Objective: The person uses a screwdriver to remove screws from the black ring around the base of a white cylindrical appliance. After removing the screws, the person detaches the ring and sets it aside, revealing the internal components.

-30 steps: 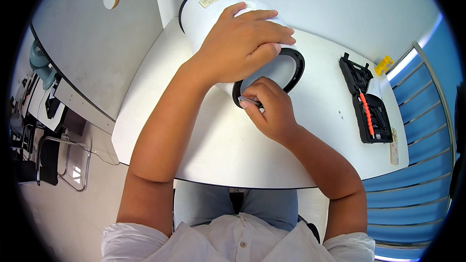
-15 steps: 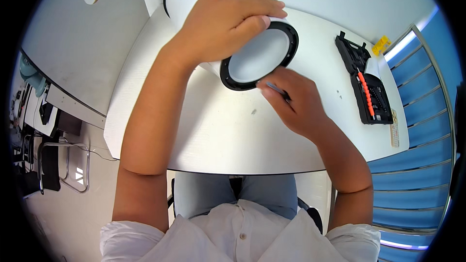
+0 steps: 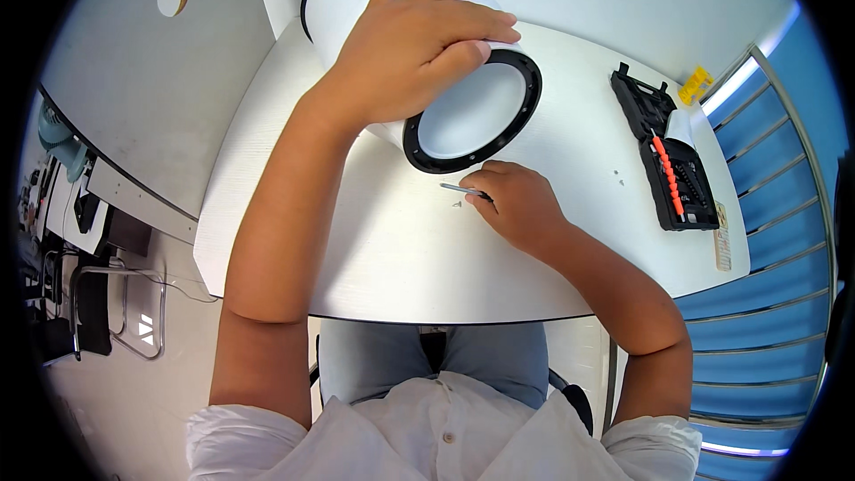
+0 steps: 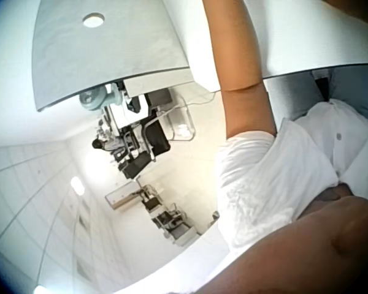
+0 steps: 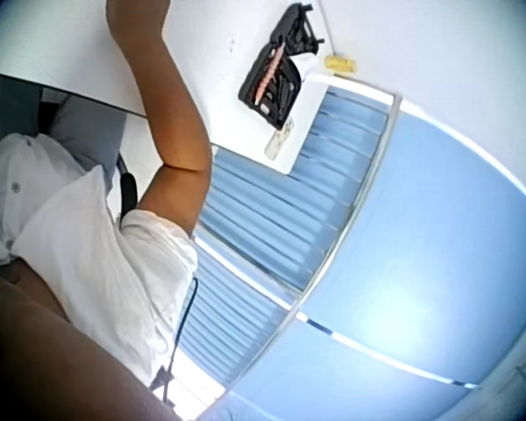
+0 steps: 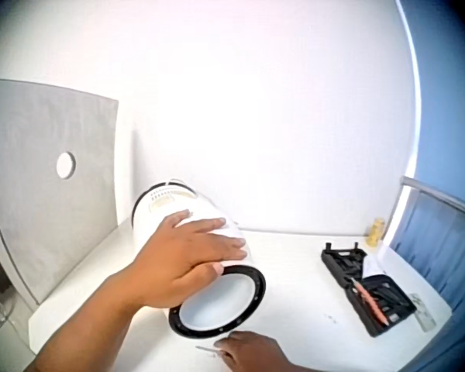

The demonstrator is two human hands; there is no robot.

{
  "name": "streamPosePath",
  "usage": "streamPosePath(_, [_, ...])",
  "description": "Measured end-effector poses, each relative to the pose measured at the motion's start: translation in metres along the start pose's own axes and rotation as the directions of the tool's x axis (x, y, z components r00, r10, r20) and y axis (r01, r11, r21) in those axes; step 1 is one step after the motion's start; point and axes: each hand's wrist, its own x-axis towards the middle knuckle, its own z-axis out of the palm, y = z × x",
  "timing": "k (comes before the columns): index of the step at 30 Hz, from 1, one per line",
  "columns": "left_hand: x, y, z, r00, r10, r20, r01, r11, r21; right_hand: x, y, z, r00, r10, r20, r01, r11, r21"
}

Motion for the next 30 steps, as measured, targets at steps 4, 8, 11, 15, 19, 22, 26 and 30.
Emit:
streamPosePath(4, [-0.001, 0.000, 0.003, 0.999, 0.011, -0.036, -0.011, 1.000, 0.011, -0.001, 0.005, 0.008, 0.999, -0.040, 0.015, 0.040, 0.999, 0.024])
streamPosePath(8, [-0.002, -0.002, 0.008, 0.996, 0.018, -0.091, -0.016, 1.000, 0.023, 0.000, 0.004, 0.007, 0.991, -0.132, 0.016, 0.131, 0.990, 0.045])
streamPosePath(11, [0.003, -0.002, -0.001, 0.998, -0.022, 0.061, 0.023, 1.000, -0.017, -0.001, 0.002, 0.011, 0.986, -0.163, 0.043, 0.160, 0.985, 0.067])
streamPosePath(15, [0.000, -0.001, 0.006, 0.997, 0.003, -0.079, -0.001, 1.000, 0.027, -0.001, 0.001, 0.017, 0.969, -0.246, -0.007, 0.246, 0.969, 0.025])
streamPosePath(19, [0.000, -0.001, 0.006, 0.998, 0.010, -0.063, -0.008, 1.000, 0.030, -0.003, -0.007, 0.016, 0.955, -0.294, -0.026, 0.292, 0.954, -0.062])
streamPosePath(22, [-0.001, -0.002, 0.006, 0.997, 0.009, -0.074, -0.008, 1.000, 0.018, -0.003, -0.009, 0.013, 0.963, -0.266, -0.046, 0.266, 0.964, 0.009])
streamPosePath(26, [-0.001, -0.001, 0.007, 0.997, 0.008, -0.073, -0.007, 1.000, 0.013, 0.000, -0.011, 0.008, 0.977, -0.212, 0.024, 0.209, 0.973, 0.102])
streamPosePath(30, [-0.001, 0.001, 0.002, 1.000, -0.002, -0.009, 0.002, 1.000, 0.022, 0.003, -0.022, 0.010, 0.964, -0.262, 0.037, 0.256, 0.958, 0.127])
